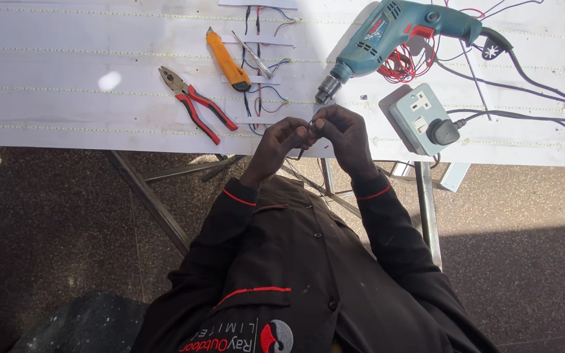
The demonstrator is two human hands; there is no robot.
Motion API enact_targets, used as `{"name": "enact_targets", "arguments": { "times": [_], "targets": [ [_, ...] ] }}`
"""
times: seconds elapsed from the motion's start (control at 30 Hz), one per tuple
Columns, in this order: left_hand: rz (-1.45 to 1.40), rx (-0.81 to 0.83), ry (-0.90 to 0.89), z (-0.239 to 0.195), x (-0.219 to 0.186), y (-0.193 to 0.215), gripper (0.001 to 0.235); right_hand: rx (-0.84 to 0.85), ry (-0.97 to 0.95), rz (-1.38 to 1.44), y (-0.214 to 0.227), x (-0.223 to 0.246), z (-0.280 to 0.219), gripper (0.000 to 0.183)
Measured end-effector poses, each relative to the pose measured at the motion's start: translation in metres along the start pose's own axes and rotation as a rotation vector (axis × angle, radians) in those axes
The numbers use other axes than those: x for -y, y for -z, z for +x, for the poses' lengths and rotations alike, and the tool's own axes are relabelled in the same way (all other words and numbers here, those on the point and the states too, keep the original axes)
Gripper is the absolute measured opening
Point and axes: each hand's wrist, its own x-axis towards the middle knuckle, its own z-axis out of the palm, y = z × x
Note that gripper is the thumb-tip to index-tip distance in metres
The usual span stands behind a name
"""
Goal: The person strips wire insulation with pliers and a utility knife, twists exposed conductors, and connects wires to a power supply and a multi-socket outlet. After plugging in the outlet, the person tests the LED strips, which illuminate in blue.
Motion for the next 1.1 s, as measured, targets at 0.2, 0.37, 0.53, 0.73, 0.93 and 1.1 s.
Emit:
{"name": "enact_targets", "arguments": {
  "times": [0.2,0.37,0.53,0.73,0.93,1.1],
  "targets": [
    [-0.039,-0.044,-0.045,-0.005,-0.001,0.029,0.03,0.127,0.093,-0.059,-0.038,0.013,0.032,0.015],
    [-0.405,-0.24,-0.075,-0.009,-0.018,0.053,0.018,0.305,0.153,-0.123,-0.056,0.003,0.064,0.013],
    [-0.542,-0.377,-0.145,-0.003,-0.065,0.078,0.018,0.336,0.146,-0.185,-0.074,-0.011,0.124,0.017],
    [-0.542,-0.396,-0.205,0.024,-0.112,0.102,0.015,0.082,0.116,-1.245,-0.077,-0.046,0.18,0.033],
    [-0.663,-0.244,-0.184,0.071,-0.14,0.112,0.008,-0.029,0.095,-1.167,-0.066,-0.05,0.18,0.037],
    [-0.868,-0.076,-0.09,0.129,-0.14,0.101,0.013,-0.308,0.116,-0.612,-0.023,-0.02,0.157,0.025]
  ]
}}
